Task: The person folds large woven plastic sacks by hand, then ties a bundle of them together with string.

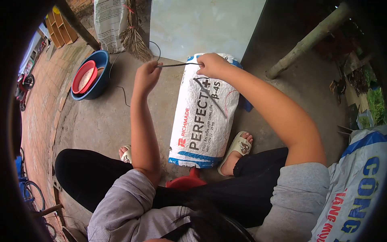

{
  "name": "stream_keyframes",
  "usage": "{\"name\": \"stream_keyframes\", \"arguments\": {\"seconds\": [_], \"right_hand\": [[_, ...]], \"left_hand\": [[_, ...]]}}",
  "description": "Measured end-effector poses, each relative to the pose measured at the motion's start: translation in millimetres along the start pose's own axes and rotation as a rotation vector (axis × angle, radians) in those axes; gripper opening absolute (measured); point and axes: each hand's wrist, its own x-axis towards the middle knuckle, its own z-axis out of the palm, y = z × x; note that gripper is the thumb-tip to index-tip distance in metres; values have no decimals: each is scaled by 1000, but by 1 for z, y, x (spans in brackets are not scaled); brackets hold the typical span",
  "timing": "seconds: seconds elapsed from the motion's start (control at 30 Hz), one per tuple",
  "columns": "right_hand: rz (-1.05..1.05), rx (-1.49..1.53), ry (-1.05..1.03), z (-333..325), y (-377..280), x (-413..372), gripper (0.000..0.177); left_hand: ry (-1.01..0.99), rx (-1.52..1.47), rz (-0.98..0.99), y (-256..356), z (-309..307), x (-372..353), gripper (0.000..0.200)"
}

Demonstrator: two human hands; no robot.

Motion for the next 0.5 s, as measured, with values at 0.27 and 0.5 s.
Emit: {"name": "stream_keyframes", "arguments": {"seconds": [0.27, 0.5], "right_hand": [[-242, -646, 307, -9, -7, -8, 10], [566, 1148, -210, -11, -39, -2, 27]], "left_hand": [[-72, -21, -181, -4, -7, 5, 28], [-261, -104, -318, -46, -20, 8, 29]]}}
